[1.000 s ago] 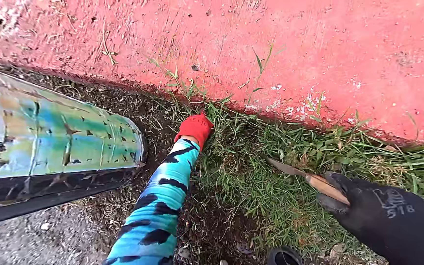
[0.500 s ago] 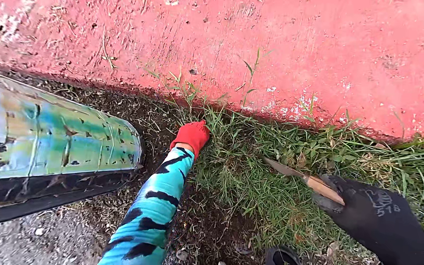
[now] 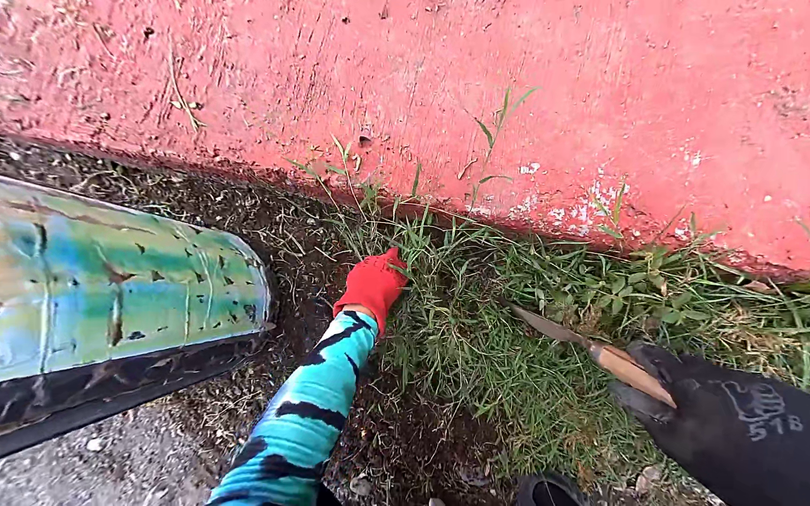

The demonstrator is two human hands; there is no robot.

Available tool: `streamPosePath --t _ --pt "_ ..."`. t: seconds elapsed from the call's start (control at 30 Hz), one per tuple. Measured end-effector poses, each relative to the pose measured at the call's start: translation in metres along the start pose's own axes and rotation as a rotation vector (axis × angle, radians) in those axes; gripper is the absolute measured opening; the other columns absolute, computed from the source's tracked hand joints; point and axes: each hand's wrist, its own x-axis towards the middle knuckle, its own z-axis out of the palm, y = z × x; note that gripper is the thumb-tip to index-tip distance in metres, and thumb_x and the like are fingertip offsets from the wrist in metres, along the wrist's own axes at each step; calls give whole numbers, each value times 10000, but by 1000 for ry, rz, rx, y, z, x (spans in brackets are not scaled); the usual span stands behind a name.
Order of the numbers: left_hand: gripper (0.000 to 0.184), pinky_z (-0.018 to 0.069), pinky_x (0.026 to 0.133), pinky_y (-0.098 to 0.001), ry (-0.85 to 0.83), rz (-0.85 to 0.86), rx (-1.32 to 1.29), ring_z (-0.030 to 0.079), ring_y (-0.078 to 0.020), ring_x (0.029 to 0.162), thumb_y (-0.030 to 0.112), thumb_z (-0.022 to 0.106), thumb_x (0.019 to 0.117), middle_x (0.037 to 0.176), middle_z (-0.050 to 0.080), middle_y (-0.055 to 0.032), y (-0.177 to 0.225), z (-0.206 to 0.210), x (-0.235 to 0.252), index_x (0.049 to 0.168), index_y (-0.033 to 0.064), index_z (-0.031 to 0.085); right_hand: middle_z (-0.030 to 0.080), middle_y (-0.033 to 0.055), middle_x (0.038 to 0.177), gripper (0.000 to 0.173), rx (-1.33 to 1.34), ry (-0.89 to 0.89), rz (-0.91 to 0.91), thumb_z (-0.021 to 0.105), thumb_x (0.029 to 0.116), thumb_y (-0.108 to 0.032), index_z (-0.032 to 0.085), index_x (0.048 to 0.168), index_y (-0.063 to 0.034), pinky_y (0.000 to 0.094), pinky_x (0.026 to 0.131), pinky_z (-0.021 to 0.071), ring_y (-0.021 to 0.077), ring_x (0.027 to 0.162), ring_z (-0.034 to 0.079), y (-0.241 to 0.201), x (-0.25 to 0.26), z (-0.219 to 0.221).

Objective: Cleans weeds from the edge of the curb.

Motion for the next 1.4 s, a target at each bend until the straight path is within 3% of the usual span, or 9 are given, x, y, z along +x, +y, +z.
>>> streamPosePath --t 0.13,0.33,0.5,0.63,0.73,0.87,1.13,1.33,1.4 --pt "445 476 939 -721 21 -10 -88 618 -507 1186 364 540 1062 1237 666 -288 -3 10 -22 1399 78 591 711 167 785 513 -18 37 1 556 922 -547 747 1130 -119 578 500 515 408 673 708 -3 -8 7" --pt "495 423 1081 -655 -377 -62 -50 543 -434 1346 397 423 1096 1405 599 -247 8 35 -112 1436 68 569 730 187 866 529 77 -53 29 594 912 -560 723 1192 -130 625 578 528 433 762 719 11 -13 15" --pt "653 374 1025 -798 37 33 -36 443 -560 1383 484 541 1041 1533 441 -317 7 -19 -59 1541 75 442 725 186 863 469 84 -67 35 613 923 -522 713 1162 -131 627 595 529 435 789 720 11 -10 15" --pt "794 322 1088 -781 45 -27 -109 276 -571 1483 487 541 1042 1672 195 -298 11 -15 1 1619 22 254 729 178 894 443 89 -109 51 633 927 -518 711 1150 -143 616 629 537 421 829 723 10 -8 10" --pt "678 432 1044 -721 75 -105 -53 426 -607 1363 343 567 1050 1535 350 -408 23 -7 12 1551 -58 347 733 178 899 486 93 -89 43 620 921 -542 716 1169 -135 612 637 545 415 836 727 16 -9 17" --pt "572 465 1015 -693 41 -185 -101 579 -514 1270 291 474 1078 1355 579 -355 30 -14 11 1528 -42 357 732 186 903 475 80 -84 57 619 927 -528 714 1164 -128 616 637 544 425 842 726 13 -11 17" --pt "449 486 944 -711 -2 -44 -192 621 -530 1161 271 504 1070 1217 633 -351 9 25 -30 1379 -53 516 741 190 928 544 92 -73 70 571 941 -572 707 1221 -125 624 655 549 428 852 728 11 -19 27" --pt "512 462 991 -690 -398 214 180 597 -480 1248 397 417 1098 1293 631 -290 32 12 -109 1442 27 500 730 197 885 530 88 -52 63 593 928 -560 716 1185 -113 623 614 536 439 803 722 11 -21 27" --pt "546 457 1012 -685 -251 169 78 585 -484 1261 453 461 1083 1317 618 -300 30 3 -107 1416 31 559 729 205 897 520 86 -67 69 607 929 -549 711 1191 -112 628 618 533 448 810 720 11 -19 25"
